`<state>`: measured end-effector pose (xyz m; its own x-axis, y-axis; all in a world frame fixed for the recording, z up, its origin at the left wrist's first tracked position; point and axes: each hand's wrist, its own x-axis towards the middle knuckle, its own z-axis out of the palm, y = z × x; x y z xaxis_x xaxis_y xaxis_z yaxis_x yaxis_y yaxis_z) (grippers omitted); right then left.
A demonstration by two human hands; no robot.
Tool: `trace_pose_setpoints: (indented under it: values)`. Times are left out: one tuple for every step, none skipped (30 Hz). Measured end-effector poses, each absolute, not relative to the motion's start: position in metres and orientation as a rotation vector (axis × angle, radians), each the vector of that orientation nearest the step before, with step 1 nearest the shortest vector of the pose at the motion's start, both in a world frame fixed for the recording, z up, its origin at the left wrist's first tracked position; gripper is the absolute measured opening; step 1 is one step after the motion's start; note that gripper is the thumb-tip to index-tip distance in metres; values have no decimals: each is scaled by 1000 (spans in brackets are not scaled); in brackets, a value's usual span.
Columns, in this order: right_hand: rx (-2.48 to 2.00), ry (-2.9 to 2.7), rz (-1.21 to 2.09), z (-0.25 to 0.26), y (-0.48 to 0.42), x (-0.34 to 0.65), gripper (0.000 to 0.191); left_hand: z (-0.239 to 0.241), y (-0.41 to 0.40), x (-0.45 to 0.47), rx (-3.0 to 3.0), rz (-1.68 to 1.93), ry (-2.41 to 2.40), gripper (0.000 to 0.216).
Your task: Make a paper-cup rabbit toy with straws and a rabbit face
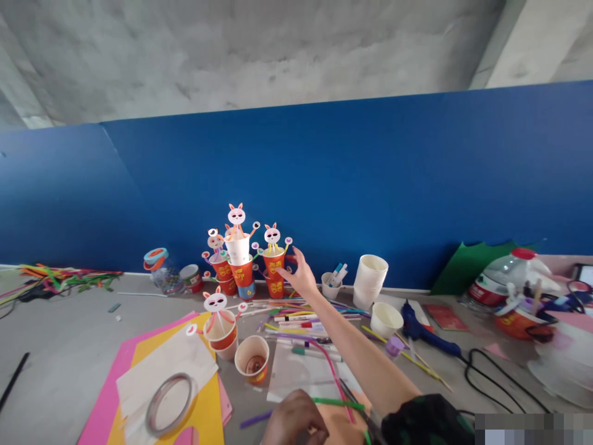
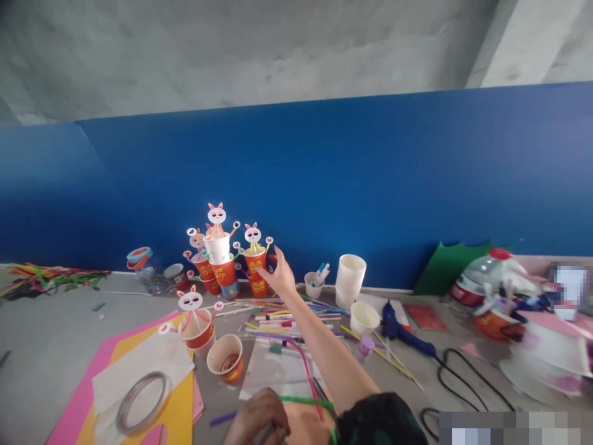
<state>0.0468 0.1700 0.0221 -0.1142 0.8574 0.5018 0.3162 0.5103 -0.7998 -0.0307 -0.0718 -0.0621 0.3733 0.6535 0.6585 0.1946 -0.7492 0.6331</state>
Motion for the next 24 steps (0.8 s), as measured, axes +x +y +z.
trace_pose_setpoints:
  values:
    - [-1002, -1666, 630, 23, 167, 51, 77, -60, -73, -30, 2182, 1357, 728, 20]
    - [-996, -1653, 635, 24, 162, 56, 72, -57, -74, -30, 2179, 1352, 729, 19]
    - [-990, -1643, 643, 26, 155, 61, 68, -53, -76, -30, 2172, 1341, 736, 19]
    - [-985, -1638, 656, 27, 145, 68, 62, -48, -78, -30, 2159, 1321, 752, 18]
    - [-977, -1643, 674, 28, 133, 75, 57, -44, -81, -30, 2143, 1298, 774, 18]
    - [-972, -1657, 697, 29, 119, 83, 50, -39, -83, -30, 2118, 1278, 809, 18]
    - [-962, -1687, 725, 29, 102, 92, 43, -35, -86, -30, 2093, 1268, 842, 18]
    - [-952, -1725, 755, 27, 85, 102, 36, -32, -88, -31, 2068, 1261, 875, 19]
    - [-950, -1763, 784, 25, 66, 112, 28, -29, -89, -32, 2042, 1247, 908, 19]
    - [-948, -1818, 817, 21, 47, 123, 21, -28, -91, -32, 2019, 1231, 932, 19]
    - [-961, -1878, 849, 16, 29, 134, 16, -27, -91, -33, 1998, 1214, 951, 19]
    - [-994, -1922, 869, 11, 12, 146, 13, -27, -92, -34, 1980, 1194, 967, 18]
    - [-1034, -1952, 864, 6, -3, 157, 13, -27, -92, -35, 1968, 1179, 978, 18]
    - [-1078, -1958, 838, 0, -17, 167, 13, -27, -92, -36, 1961, 1168, 986, 18]
    - [-1123, -1957, 804, -5, -28, 177, 17, -27, -91, -36, 1957, 1158, 995, 19]
    - [-1166, -1951, 771, -10, -38, 186, 21, -27, -91, -37, 1954, 1149, 1004, 19]
    - [-1200, -1941, 743, -14, -45, 193, 23, -27, -91, -37, 1952, 1139, 1014, 19]
    - [-1227, -1936, 722, -18, -51, 200, 24, -27, -90, -37, 1950, 1134, 1023, 20]
    - [-1244, -1938, 708, -23, -55, 204, 24, -26, -90, -37, 1948, 1132, 1031, 20]
    - [-1253, -1951, 694, -27, -57, 208, 23, -25, -90, -37, 1941, 1134, 1039, 20]
    - [-1254, -1977, 673, -31, -59, 210, 22, -24, -90, -38, 1931, 1144, 1048, 20]
    - [-1245, -2013, 642, -35, -59, 212, 21, -23, -90, -39, 1914, 1159, 1058, 20]
    - [-1226, -2053, 600, -39, -59, 213, 19, -21, -91, -42, 1885, 1180, 1067, 20]
    - [-1200, -2093, 556, -42, -59, 213, 18, -18, -91, -46, 1843, 1211, 1076, 21]
